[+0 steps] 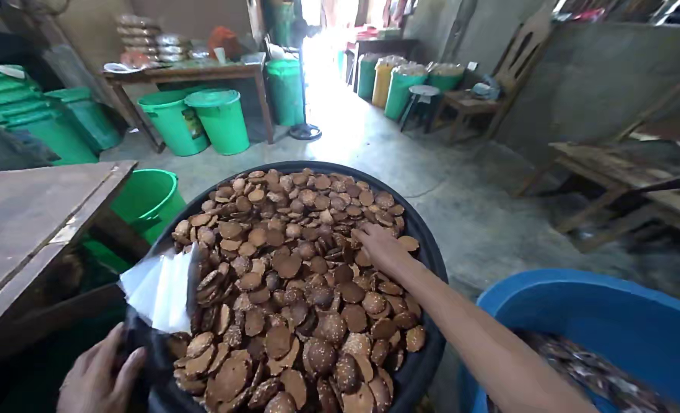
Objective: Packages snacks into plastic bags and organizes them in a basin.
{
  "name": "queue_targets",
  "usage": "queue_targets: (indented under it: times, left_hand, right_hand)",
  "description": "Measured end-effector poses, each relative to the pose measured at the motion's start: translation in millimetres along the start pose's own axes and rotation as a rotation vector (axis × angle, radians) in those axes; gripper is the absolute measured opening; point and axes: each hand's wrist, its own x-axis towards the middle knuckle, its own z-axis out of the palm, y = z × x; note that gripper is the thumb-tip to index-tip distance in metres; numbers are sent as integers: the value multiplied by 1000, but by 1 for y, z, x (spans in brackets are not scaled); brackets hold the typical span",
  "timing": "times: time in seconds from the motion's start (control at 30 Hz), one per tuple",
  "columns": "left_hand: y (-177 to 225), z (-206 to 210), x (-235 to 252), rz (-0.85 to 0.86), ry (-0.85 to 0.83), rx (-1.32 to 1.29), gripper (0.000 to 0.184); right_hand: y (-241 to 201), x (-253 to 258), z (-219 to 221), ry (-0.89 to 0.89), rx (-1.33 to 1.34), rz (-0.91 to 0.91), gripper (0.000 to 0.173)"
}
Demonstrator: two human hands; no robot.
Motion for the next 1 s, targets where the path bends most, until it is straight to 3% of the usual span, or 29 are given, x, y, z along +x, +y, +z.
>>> queue_targets:
  times: [0.13, 0.27, 0.4, 0.57, 0.7, 0.87, 1.0]
  left_hand:
    - [-9, 27, 27, 93, 208, 34, 38]
    - [-13, 32, 33, 32, 236, -21, 40]
    - [-14, 35, 43, 27, 285, -79, 31]
    - [-9, 30, 57, 15, 321, 7, 18]
    - [-4, 30, 55, -64, 322, -19, 25]
    - [0, 32, 48, 8, 348, 51, 17]
    - [5, 36, 45, 22, 448, 81, 29]
  right_hand:
    - [2, 5, -7, 38, -80, 114, 35]
    - [-10, -32, -12, 5, 38, 132, 36]
    - [-24, -39, 3, -212, 20, 32, 45]
    - [-40, -32, -8, -127, -63, 188, 40]
    - [-29, -31, 0, -87, -150, 174, 40]
    - [-28, -30, -7, -183, -61, 264, 42]
    - [-42, -29, -10, -46, -118, 256, 44]
